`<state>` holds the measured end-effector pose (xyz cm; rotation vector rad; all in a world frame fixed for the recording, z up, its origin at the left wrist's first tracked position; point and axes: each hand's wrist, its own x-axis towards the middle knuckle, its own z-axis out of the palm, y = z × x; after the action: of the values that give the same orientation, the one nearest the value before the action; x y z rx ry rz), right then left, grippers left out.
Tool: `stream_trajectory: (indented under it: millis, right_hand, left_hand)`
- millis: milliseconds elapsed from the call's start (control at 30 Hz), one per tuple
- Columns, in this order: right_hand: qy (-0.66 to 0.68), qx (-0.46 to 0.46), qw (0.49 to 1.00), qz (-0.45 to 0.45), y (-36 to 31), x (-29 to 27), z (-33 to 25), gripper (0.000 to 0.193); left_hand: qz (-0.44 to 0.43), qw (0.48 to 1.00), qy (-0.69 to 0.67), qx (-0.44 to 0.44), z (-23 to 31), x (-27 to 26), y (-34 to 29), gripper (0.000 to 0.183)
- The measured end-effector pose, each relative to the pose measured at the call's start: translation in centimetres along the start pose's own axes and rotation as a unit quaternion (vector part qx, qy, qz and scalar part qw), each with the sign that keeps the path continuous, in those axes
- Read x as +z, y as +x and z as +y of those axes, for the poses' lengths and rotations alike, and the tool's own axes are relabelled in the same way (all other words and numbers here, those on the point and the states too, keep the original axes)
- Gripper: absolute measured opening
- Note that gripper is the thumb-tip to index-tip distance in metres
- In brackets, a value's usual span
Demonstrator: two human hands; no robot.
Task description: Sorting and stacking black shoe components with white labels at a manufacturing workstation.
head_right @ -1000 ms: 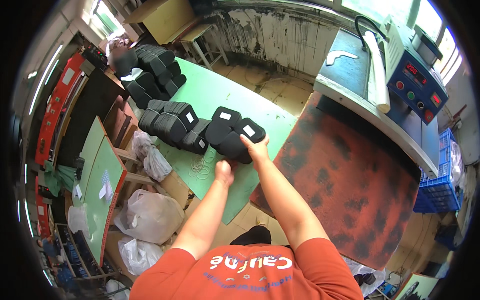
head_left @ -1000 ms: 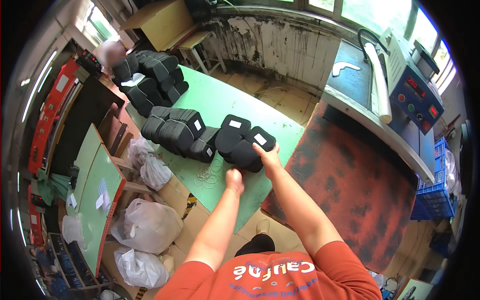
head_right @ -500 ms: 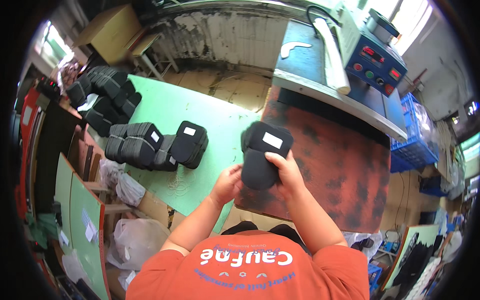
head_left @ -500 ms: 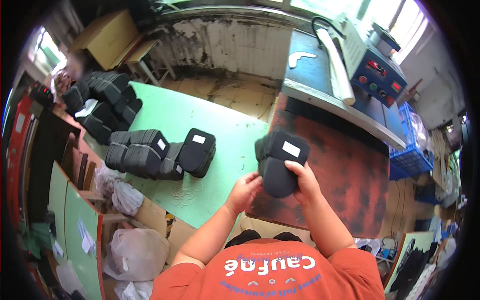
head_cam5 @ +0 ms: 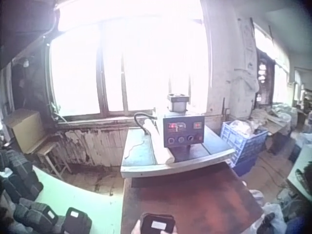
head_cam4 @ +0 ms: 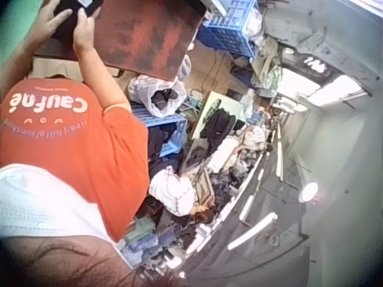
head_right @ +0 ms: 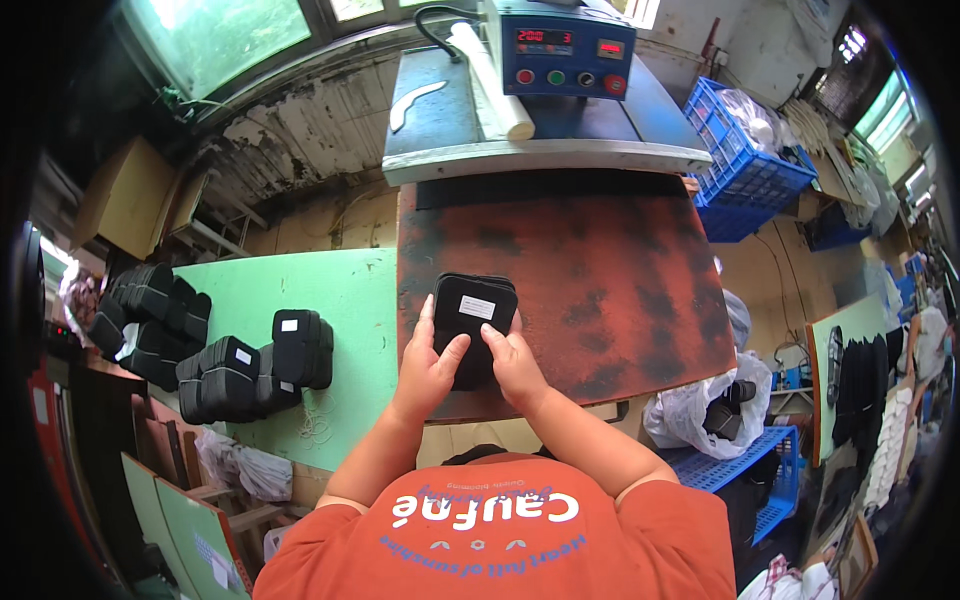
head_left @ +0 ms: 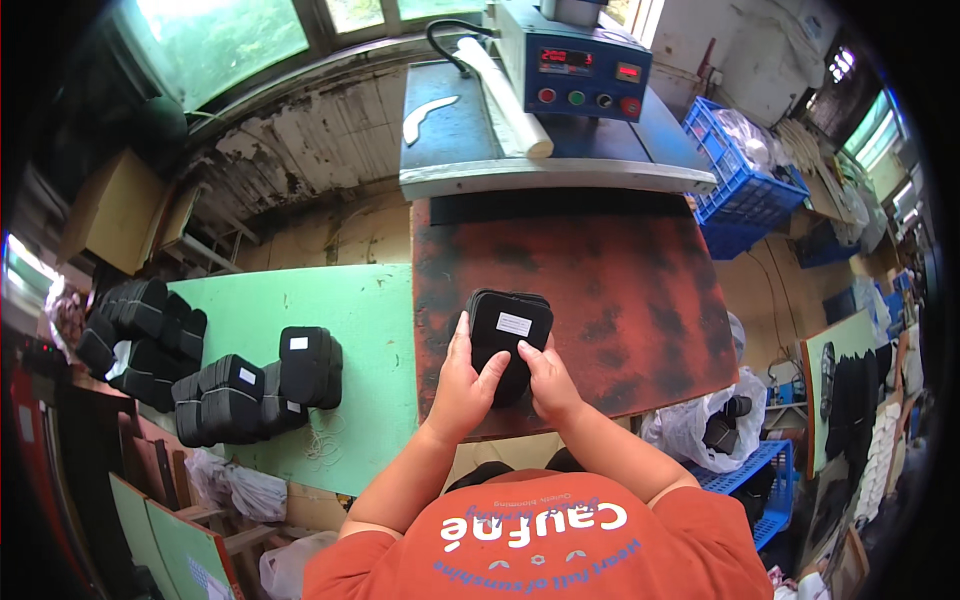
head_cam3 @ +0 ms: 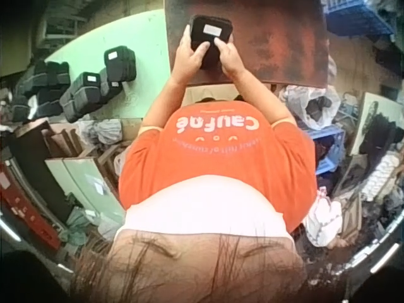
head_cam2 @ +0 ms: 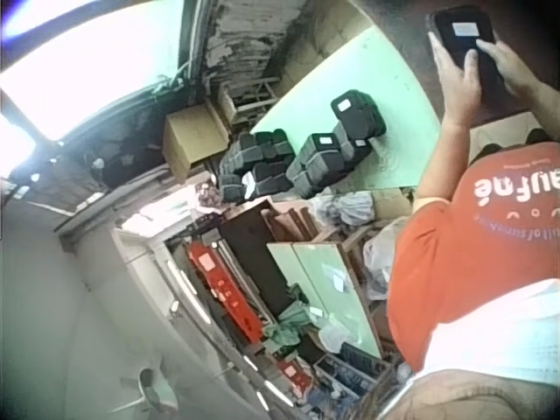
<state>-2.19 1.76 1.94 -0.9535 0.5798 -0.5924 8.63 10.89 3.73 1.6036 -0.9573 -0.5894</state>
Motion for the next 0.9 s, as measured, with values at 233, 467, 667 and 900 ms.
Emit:
stream_trajectory:
  millis: [233, 467, 667, 900]
  right_hand:
    - [0.106, -0.022, 0.991, -0.075, -0.9, -7.9, -5.7, 0.070]
    - [0.333, 0.013, 0.941, -0.054, -0.5, -20.5, -6.4, 0.063]
    - [0.367, 0.020, 0.930, 0.001, -0.6, -32.7, -9.9, 0.059]
    - [0.405, 0.009, 0.914, -0.013, -0.5, -42.9, -14.2, 0.058]
  left_hand:
    - [-0.063, 0.968, -0.240, -0.034, 2.0, 6.2, 2.3, 0.051]
    - [0.033, 0.932, 0.302, 0.197, 4.9, 19.6, 5.3, 0.050]
    - [0.002, 0.980, 0.138, 0.145, 3.3, 31.9, 9.8, 0.013]
    - [0.066, 0.977, -0.112, -0.172, -2.5, 38.9, 26.8, 0.014]
